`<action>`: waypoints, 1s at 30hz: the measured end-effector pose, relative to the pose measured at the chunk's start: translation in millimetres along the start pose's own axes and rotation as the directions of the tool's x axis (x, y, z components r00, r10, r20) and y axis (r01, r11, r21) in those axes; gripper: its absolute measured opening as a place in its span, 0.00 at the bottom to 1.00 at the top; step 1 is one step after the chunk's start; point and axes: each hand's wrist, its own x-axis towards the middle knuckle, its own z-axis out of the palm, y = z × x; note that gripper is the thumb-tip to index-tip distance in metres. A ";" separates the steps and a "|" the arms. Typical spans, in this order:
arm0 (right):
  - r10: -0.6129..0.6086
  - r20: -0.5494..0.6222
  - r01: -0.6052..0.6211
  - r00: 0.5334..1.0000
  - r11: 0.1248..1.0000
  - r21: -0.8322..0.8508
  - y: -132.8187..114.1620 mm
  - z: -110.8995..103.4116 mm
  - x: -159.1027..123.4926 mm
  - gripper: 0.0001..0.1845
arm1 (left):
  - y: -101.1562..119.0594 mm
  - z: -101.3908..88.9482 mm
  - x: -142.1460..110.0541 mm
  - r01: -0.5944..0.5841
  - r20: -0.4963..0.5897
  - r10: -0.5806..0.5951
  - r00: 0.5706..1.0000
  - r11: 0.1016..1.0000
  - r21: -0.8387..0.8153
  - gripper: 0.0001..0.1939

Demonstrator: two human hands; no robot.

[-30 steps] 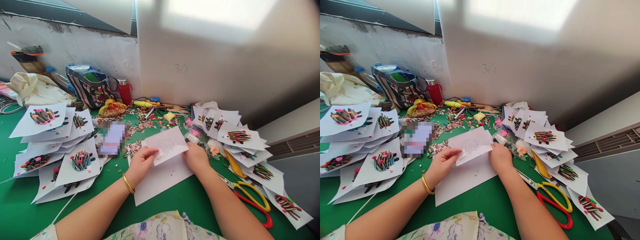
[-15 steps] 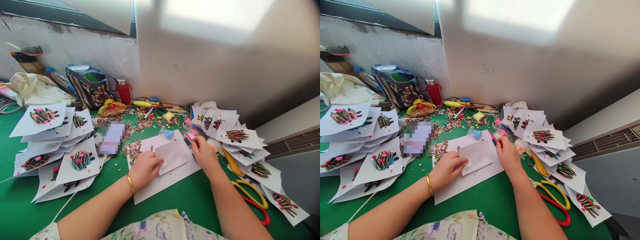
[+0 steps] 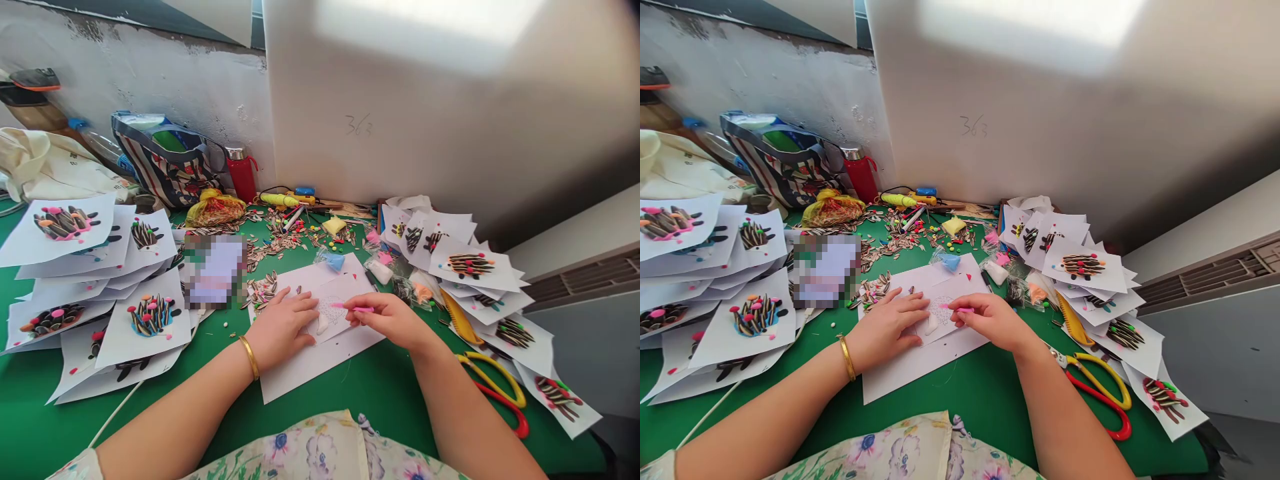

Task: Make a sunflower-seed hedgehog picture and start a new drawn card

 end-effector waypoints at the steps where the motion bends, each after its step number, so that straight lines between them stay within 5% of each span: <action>1: -0.001 -0.028 -0.001 1.000 0.998 -0.066 1.0 2.7 2.1 0.14 | 0.1 1.3 0.1 -0.009 0.003 0.009 1.000 1.000 -0.008 0.21; 6: -0.100 -0.080 0.060 0.992 0.914 -0.402 5.3 10.5 10.3 0.11 | 2.4 6.2 -0.7 -0.014 -0.032 0.015 0.999 1.000 0.008 0.20; 10: -0.110 -0.061 0.064 0.992 0.858 -0.509 8.9 12.1 12.2 0.09 | 6.5 5.8 -0.2 -0.009 -0.041 0.010 0.999 0.999 0.038 0.19; 17: -0.040 -0.144 -0.012 0.989 0.940 -0.342 20.2 18.0 20.0 0.12 | 11.7 10.7 -3.2 -0.075 -0.075 0.081 0.994 0.994 0.077 0.22; 22: 0.015 -0.193 -0.066 0.981 0.964 -0.259 24.7 21.7 24.5 0.15 | 13.1 19.5 -7.7 -0.112 -0.112 0.131 0.985 0.980 0.161 0.14; 30: 0.027 -0.206 -0.068 0.978 0.978 -0.198 27.3 22.7 28.5 0.17 | 18.8 19.2 -14.9 -0.070 -0.035 0.078 0.996 0.980 0.187 0.17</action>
